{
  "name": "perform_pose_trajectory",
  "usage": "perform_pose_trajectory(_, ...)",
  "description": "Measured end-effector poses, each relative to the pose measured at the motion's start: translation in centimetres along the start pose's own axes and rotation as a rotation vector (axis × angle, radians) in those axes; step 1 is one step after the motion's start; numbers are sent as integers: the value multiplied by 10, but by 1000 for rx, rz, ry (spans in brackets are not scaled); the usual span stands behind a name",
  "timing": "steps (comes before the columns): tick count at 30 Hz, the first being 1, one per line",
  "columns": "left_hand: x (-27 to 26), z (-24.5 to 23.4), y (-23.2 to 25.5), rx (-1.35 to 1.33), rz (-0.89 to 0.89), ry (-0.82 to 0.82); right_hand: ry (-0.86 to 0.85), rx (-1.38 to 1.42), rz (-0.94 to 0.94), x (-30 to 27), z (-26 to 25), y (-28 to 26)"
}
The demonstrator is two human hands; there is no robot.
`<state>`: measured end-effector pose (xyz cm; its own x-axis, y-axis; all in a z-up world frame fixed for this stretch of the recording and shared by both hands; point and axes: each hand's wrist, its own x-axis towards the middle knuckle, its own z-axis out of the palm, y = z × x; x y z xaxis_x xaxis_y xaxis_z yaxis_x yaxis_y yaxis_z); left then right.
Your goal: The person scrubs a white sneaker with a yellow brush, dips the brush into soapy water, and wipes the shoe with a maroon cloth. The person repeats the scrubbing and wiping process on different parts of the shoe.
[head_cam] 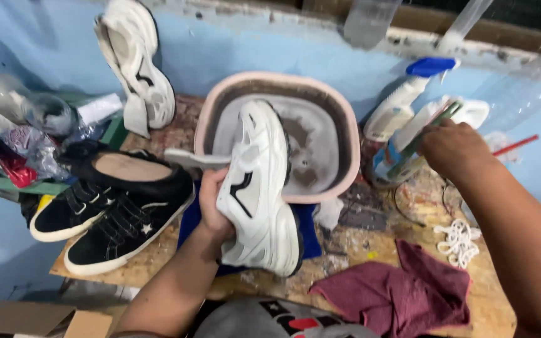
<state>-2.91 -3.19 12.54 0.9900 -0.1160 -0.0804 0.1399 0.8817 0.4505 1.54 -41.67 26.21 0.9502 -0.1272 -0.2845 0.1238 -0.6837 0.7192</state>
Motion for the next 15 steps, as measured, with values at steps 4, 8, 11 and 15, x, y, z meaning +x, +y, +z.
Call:
perform_pose_trajectory(4, 4, 1, 6, -4, -55, -16, 28, 36, -10, 0, 10, -3)
perform_pose_trajectory(8, 3, 2, 1, -72, -55, 22, -62, 5, 21, -15, -9, 1)
perform_pose_trajectory(11, 1, 11, -1, -76, -57, 17, 465, 1, 254, 3, 67, 35)
perform_pose_trajectory(15, 2, 5, 1, -97, -39, -223, 657, 111, 270, 22, 151, 25)
